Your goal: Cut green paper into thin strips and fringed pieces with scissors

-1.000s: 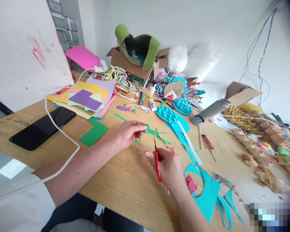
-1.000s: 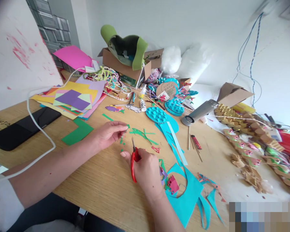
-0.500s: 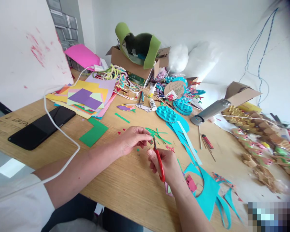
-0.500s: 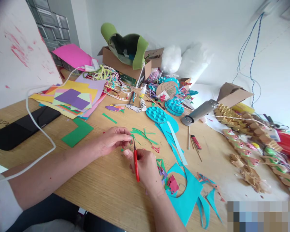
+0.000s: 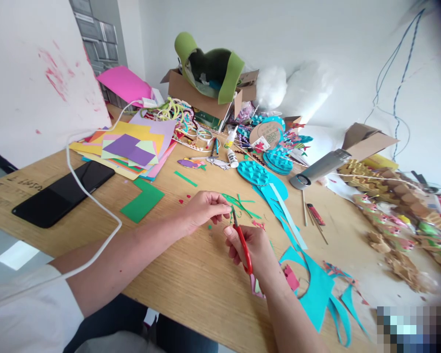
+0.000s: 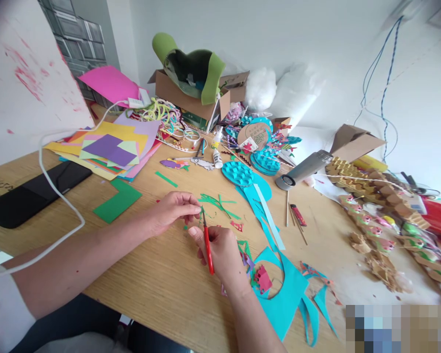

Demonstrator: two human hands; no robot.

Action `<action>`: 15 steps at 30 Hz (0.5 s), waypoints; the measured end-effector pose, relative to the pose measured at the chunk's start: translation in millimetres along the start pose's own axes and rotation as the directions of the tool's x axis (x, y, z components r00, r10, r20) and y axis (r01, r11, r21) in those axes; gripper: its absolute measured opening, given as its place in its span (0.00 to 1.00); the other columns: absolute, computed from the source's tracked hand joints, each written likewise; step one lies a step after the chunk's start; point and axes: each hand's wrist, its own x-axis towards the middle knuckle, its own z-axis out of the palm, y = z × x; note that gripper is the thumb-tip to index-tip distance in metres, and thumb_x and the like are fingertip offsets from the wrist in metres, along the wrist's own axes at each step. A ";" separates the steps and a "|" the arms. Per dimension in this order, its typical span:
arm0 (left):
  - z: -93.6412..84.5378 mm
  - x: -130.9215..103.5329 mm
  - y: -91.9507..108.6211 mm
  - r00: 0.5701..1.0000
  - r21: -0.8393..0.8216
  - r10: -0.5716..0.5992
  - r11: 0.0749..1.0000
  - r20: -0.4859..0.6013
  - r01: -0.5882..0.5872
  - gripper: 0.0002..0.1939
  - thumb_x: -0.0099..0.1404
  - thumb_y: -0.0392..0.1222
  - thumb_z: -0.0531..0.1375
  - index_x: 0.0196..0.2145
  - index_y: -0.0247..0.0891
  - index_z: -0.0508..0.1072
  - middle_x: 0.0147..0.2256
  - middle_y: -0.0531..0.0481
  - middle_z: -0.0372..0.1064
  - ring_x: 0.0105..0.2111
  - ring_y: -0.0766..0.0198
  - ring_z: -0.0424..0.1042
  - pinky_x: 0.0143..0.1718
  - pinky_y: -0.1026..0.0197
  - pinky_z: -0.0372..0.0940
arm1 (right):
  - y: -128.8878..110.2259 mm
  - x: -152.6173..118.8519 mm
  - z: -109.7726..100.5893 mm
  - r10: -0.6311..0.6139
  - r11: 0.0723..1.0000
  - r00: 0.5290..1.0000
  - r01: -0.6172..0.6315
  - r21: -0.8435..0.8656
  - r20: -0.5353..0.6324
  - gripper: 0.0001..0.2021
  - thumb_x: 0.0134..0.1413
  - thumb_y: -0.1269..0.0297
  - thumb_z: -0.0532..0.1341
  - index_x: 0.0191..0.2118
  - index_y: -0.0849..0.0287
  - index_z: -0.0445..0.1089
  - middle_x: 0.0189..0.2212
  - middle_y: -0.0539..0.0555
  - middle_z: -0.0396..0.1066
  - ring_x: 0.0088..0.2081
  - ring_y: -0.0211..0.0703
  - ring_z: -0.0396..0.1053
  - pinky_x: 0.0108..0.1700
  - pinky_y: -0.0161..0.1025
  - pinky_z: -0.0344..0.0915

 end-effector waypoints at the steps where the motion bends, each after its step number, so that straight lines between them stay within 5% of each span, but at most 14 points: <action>1: 0.0 0.0 0.1 1.000 0.011 0.003 1.000 -0.005 -0.003 0.07 0.50 0.39 0.63 0.26 0.33 0.71 0.22 0.52 0.70 0.20 0.71 0.64 0.23 0.65 0.59 | -0.2 0.1 -0.1 -0.003 1.000 1.000 0.003 0.001 0.006 0.26 0.46 0.40 0.62 0.18 0.60 0.62 0.12 0.52 0.66 0.12 0.35 0.62 0.13 0.29 0.53; 15: 0.8 -1.3 0.2 0.999 0.085 -0.014 0.996 0.034 0.011 0.06 0.50 0.39 0.63 0.26 0.33 0.71 0.19 0.54 0.66 0.21 0.70 0.65 0.23 0.65 0.60 | -2.2 -0.5 -0.7 -0.006 1.000 0.999 0.005 0.016 0.032 0.26 0.46 0.40 0.61 0.18 0.60 0.62 0.13 0.52 0.67 0.13 0.37 0.63 0.15 0.30 0.55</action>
